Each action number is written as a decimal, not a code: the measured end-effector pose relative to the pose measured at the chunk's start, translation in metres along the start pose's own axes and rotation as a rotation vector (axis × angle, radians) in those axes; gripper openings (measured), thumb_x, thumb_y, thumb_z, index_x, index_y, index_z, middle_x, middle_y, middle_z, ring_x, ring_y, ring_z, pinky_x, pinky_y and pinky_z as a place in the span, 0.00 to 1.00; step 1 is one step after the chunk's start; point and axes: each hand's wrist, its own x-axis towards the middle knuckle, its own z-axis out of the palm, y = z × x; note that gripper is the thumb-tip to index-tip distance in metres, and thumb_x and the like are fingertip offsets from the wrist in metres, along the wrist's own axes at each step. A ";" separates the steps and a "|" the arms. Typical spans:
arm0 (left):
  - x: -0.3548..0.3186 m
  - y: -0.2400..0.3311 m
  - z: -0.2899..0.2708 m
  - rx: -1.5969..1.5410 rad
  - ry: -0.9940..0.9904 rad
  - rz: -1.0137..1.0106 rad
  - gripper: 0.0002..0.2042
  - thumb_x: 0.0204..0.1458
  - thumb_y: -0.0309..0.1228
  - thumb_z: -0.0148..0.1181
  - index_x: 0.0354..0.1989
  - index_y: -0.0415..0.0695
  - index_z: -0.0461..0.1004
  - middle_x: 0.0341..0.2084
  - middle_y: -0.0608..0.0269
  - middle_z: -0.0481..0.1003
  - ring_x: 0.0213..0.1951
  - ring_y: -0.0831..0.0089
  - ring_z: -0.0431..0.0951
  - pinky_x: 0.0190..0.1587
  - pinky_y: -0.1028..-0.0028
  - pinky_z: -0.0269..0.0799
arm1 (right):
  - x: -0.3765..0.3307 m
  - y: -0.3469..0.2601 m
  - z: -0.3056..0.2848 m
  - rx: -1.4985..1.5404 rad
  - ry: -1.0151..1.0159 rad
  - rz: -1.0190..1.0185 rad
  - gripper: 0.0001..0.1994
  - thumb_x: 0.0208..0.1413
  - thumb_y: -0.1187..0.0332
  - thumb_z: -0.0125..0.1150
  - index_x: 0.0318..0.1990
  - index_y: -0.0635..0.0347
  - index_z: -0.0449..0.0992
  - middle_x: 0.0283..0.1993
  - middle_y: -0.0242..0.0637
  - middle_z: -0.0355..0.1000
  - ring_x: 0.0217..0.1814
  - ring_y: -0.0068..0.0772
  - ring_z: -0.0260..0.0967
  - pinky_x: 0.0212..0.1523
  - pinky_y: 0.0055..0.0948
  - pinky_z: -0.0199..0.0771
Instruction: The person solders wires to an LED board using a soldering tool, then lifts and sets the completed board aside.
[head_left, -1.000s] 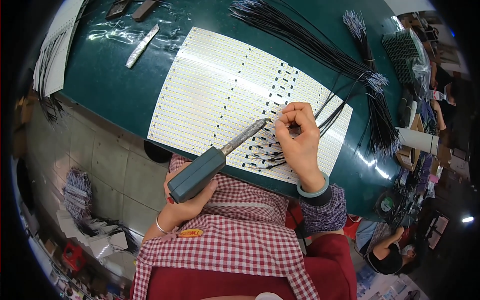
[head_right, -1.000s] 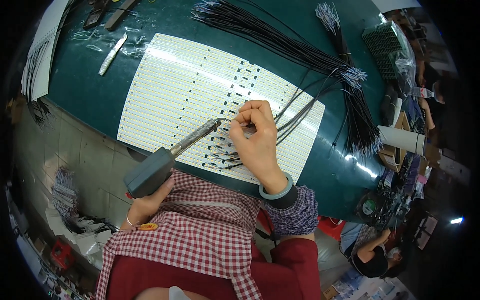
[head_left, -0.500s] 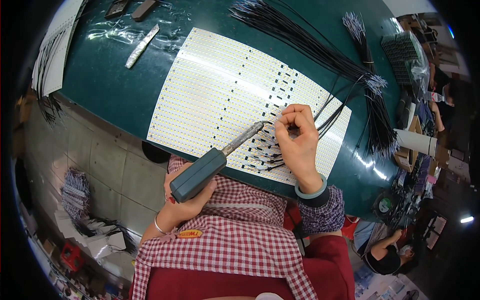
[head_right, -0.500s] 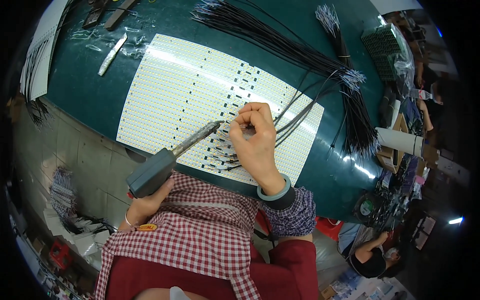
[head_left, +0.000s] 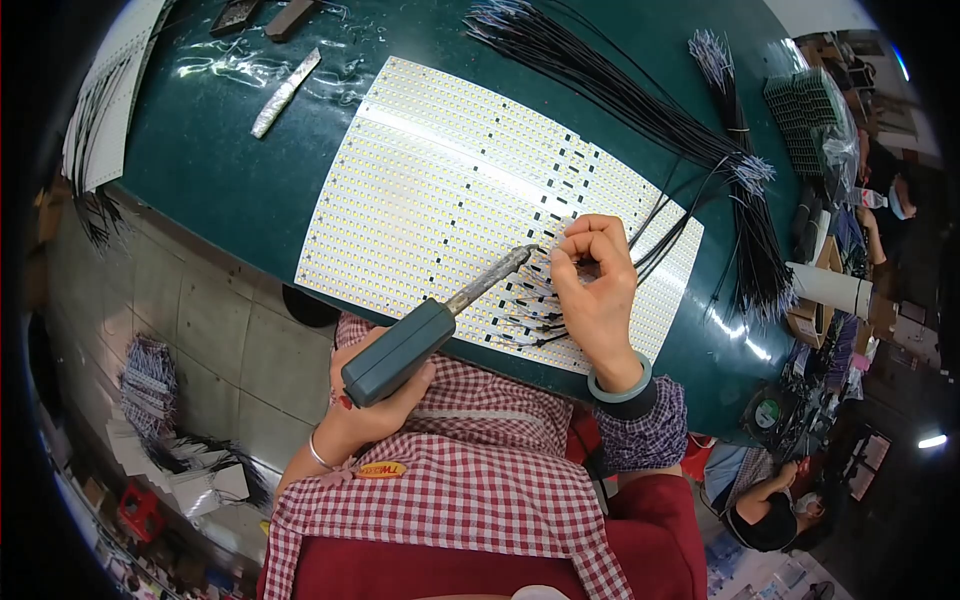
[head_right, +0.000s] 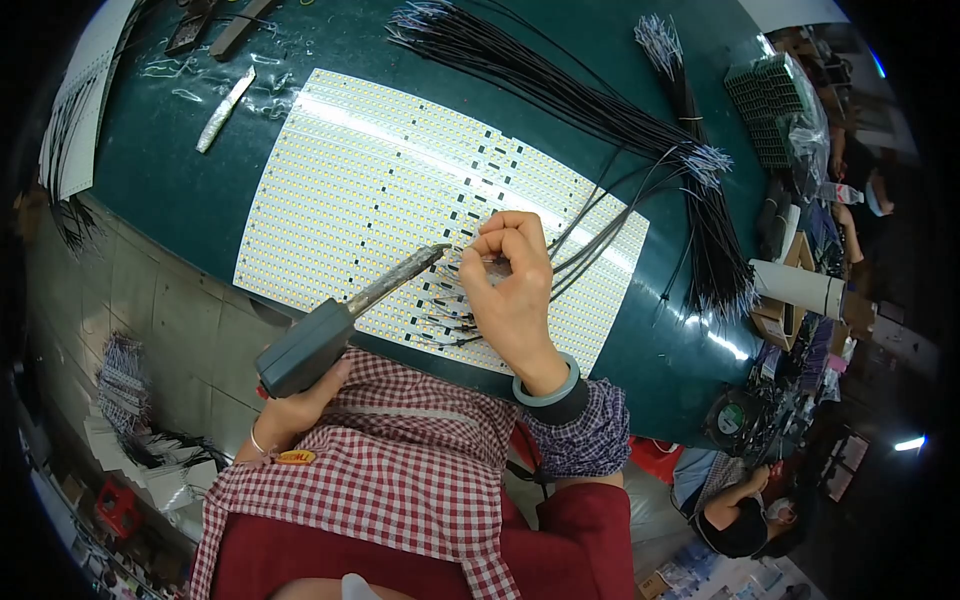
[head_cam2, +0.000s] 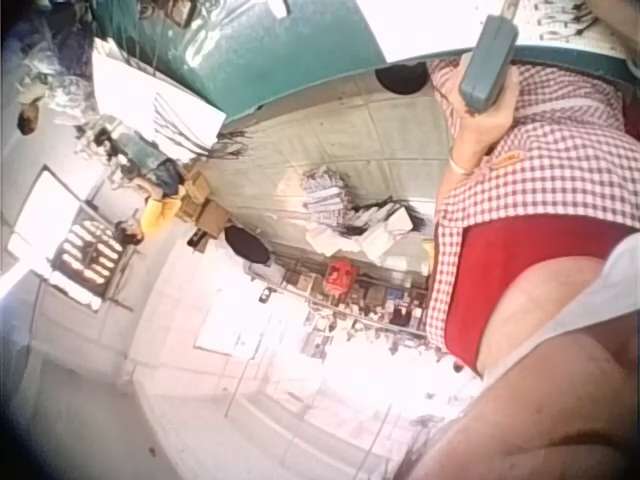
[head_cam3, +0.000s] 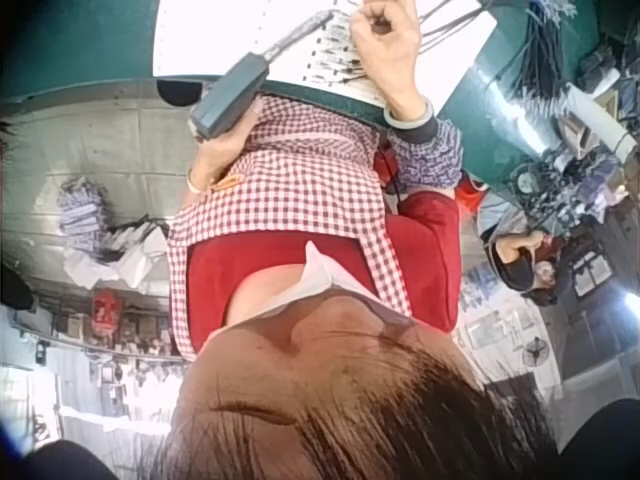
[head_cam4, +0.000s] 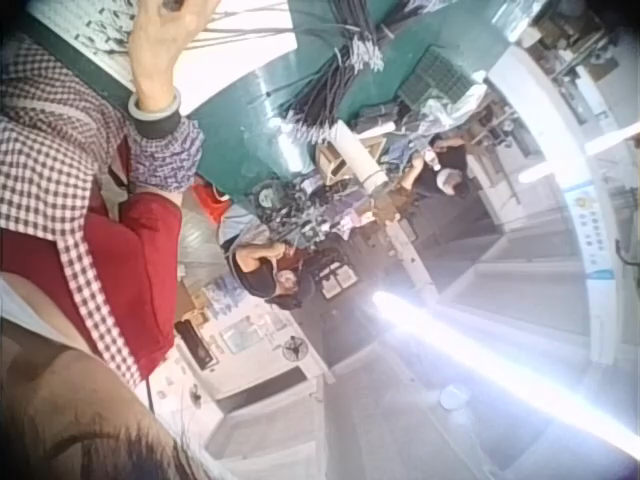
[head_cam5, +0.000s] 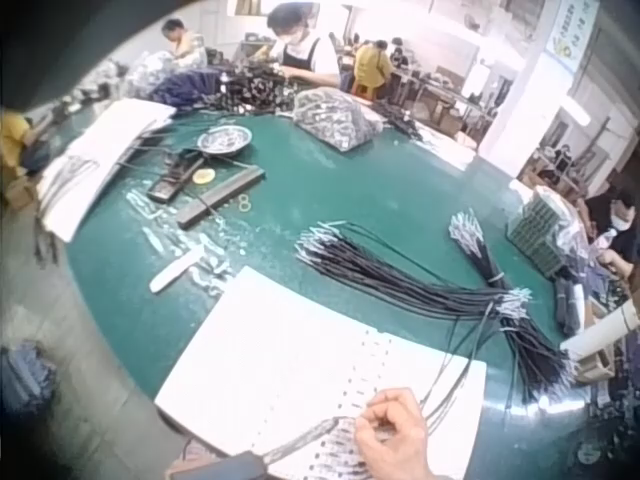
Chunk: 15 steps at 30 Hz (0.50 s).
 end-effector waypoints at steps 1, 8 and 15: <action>0.001 0.001 -0.001 -0.022 0.007 -0.028 0.14 0.44 0.20 0.66 0.42 0.34 0.78 0.31 0.56 0.78 0.28 0.72 0.79 0.30 0.77 0.73 | 0.000 0.000 0.000 -0.007 0.006 0.014 0.03 0.48 0.80 0.59 0.29 0.70 0.71 0.40 0.39 0.65 0.35 0.26 0.67 0.36 0.24 0.71; 0.005 0.004 0.000 0.071 0.001 0.083 0.15 0.45 0.20 0.66 0.43 0.33 0.77 0.32 0.55 0.78 0.28 0.72 0.79 0.31 0.76 0.73 | 0.000 0.000 0.000 0.024 -0.002 0.014 0.03 0.49 0.80 0.59 0.29 0.71 0.71 0.41 0.39 0.65 0.35 0.26 0.66 0.36 0.24 0.71; -0.003 -0.004 -0.002 0.021 0.012 -0.027 0.14 0.46 0.20 0.65 0.43 0.33 0.77 0.32 0.56 0.78 0.29 0.71 0.79 0.32 0.76 0.73 | 0.000 0.003 0.004 -0.025 0.000 -0.045 0.03 0.49 0.81 0.59 0.30 0.71 0.71 0.40 0.40 0.64 0.35 0.27 0.65 0.35 0.23 0.69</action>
